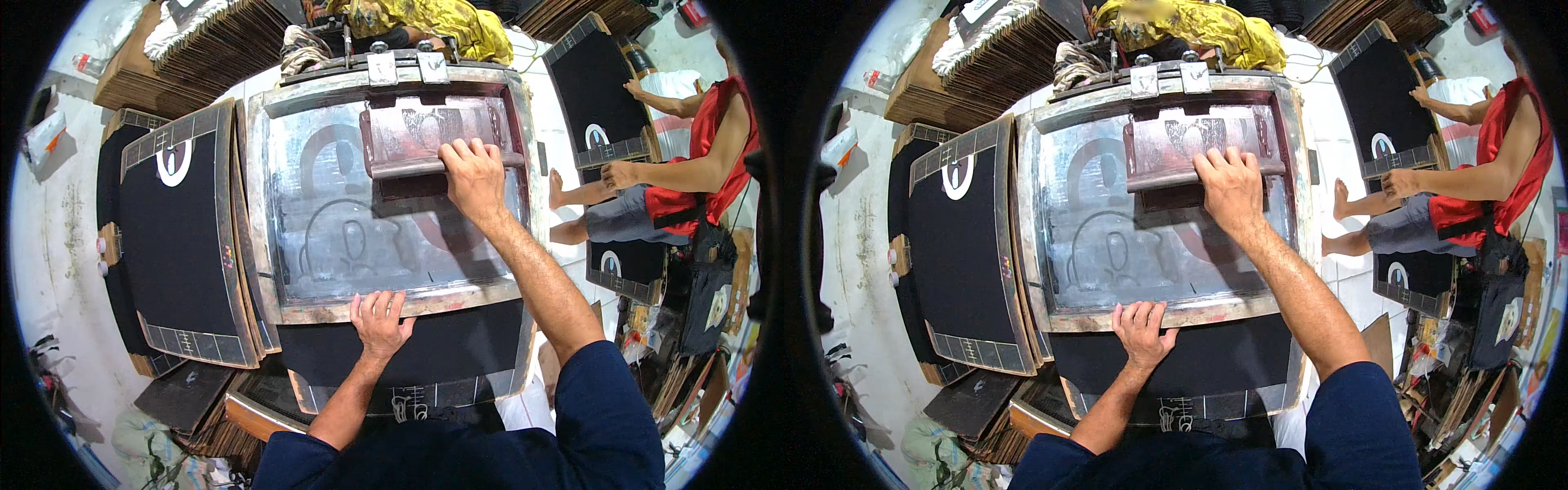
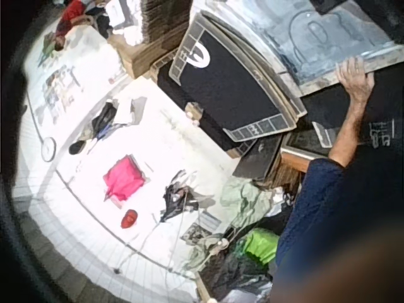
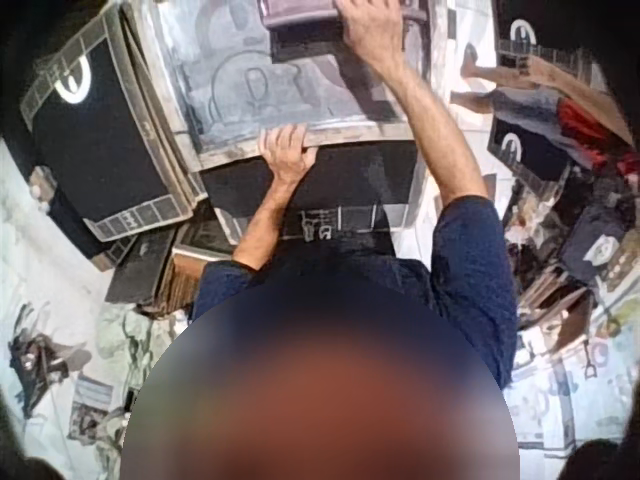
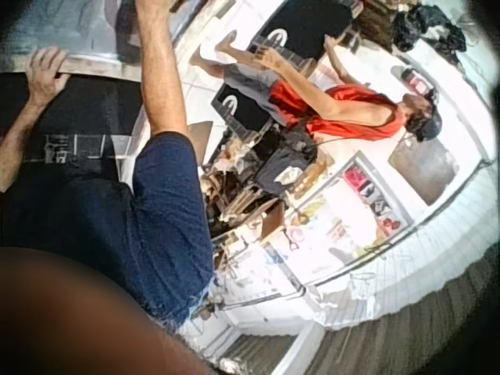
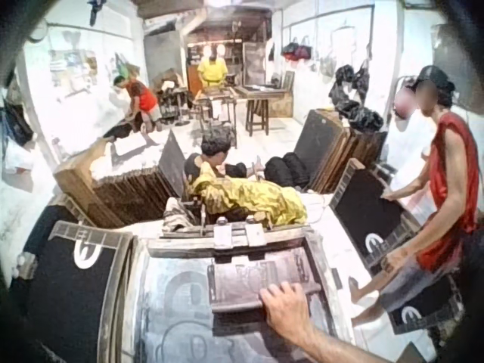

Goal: The person performs screen printing on black t-shirts using a squeegee and a screen frame. They repeatedly apply ink, pull the squeegee across the screen, lift the frame to reveal the printed logo, and place the finished shirt aside.

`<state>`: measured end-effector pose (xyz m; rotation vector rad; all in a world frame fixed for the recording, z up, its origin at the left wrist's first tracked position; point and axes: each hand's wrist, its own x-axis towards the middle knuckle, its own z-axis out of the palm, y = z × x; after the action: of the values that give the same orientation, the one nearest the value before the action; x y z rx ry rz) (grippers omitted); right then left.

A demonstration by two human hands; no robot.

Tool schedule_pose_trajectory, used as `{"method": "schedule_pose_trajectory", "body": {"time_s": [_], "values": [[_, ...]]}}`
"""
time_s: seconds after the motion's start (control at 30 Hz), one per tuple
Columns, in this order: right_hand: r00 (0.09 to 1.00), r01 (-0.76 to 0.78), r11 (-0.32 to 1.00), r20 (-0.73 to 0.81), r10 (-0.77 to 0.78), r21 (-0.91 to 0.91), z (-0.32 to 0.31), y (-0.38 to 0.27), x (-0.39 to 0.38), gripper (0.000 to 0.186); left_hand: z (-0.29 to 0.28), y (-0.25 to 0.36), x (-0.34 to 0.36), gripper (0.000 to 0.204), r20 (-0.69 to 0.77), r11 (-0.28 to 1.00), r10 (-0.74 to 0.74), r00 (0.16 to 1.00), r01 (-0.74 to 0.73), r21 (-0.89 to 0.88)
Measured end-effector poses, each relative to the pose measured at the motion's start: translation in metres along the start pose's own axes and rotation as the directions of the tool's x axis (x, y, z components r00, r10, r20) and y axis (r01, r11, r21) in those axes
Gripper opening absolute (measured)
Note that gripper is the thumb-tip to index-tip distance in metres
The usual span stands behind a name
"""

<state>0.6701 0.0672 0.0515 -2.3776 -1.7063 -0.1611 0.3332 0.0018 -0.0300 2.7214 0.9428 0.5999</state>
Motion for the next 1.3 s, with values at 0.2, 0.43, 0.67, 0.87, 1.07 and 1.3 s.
{"method": "schedule_pose_trajectory", "body": {"time_s": [0.2,0.43,0.67,0.87,1.07,1.3], "values": [[0.995,0.024,0.997,-0.096,-0.031,-0.077,0.021,0.038,0.088,0.034,0.002,-0.001,-0.001,0.060,-0.001,1.000,0.008,1.000,-0.008,-0.018],[0.978,0.009,0.996,-0.206,-0.027,-0.088,0.023,0.026,0.055,0.036,-0.001,0.001,0.000,0.059,0.003,1.000,0.008,1.000,-0.008,-0.013],[0.983,0.010,1.000,-0.181,-0.011,-0.002,0.007,-0.013,-0.042,0.026,-0.003,0.001,0.003,0.060,0.032,0.998,-0.014,0.999,0.016,-0.054],[0.992,0.029,0.999,-0.126,-0.031,-0.021,0.006,-0.006,-0.041,0.022,-0.017,0.007,0.015,0.059,0.044,0.997,-0.024,0.999,0.027,-0.067],[0.999,0.005,0.997,0.036,-0.008,0.071,-0.023,0.010,0.008,0.031,-0.047,0.007,0.034,0.054,0.155,0.976,0.022,0.988,0.012,-0.217],[0.970,-0.023,0.992,0.244,-0.007,0.120,-0.028,0.016,0.002,0.039,-0.056,0.010,0.042,0.056,0.189,0.969,0.010,0.982,0.037,-0.244]]}}
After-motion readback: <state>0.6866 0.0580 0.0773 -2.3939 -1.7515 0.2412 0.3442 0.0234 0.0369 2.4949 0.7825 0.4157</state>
